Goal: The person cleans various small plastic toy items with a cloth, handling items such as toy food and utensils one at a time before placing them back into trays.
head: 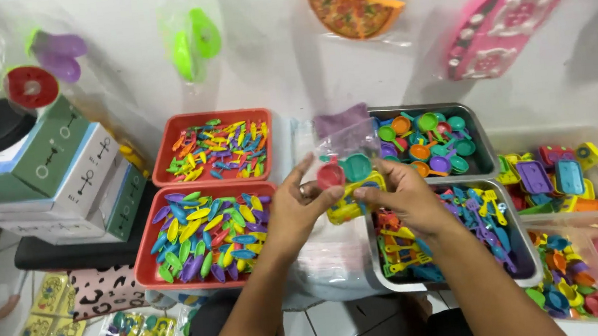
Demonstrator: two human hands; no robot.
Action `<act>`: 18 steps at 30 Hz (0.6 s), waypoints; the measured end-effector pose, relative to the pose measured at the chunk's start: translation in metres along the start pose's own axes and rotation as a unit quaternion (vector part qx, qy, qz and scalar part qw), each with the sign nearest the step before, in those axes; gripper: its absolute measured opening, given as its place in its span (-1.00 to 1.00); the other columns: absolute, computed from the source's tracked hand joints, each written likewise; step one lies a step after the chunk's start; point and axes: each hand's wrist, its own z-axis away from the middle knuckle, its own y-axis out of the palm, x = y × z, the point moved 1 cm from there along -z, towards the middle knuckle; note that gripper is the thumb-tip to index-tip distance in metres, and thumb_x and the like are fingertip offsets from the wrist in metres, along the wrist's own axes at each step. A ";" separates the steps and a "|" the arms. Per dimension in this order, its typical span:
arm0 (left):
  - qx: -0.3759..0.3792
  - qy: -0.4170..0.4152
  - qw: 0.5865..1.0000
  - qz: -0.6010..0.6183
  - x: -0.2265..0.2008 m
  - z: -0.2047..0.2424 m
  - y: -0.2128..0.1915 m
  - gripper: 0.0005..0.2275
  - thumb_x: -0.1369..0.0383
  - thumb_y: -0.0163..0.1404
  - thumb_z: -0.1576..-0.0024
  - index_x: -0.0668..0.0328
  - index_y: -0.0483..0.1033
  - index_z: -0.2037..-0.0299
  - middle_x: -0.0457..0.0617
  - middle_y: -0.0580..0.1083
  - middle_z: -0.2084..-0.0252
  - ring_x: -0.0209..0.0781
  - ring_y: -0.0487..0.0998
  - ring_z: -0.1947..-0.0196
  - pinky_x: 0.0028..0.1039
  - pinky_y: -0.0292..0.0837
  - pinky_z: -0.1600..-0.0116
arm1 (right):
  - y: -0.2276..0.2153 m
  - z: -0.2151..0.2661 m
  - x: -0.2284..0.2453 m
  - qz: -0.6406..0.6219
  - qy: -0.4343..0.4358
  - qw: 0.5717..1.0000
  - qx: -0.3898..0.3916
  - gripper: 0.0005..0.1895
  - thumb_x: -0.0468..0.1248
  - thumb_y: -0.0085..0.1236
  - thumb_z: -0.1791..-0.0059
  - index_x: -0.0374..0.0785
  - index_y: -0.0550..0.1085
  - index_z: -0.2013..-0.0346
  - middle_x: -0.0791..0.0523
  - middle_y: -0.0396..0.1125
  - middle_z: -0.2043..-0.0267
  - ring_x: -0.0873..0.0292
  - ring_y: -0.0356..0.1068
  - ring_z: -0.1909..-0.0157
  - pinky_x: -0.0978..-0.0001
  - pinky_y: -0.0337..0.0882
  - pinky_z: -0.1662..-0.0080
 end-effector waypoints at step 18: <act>-0.113 0.054 0.992 -0.006 -0.045 0.108 0.043 -0.68 0.60 0.38 0.09 0.37 0.53 0.18 -0.18 0.27 0.54 -0.44 0.44 0.51 -0.73 0.37 0.38 | 0.022 0.038 -0.020 0.004 0.009 0.998 0.061 -0.69 -0.39 0.46 0.18 -0.36 0.59 0.18 0.06 0.48 0.46 0.24 0.50 0.44 0.41 0.55 0.35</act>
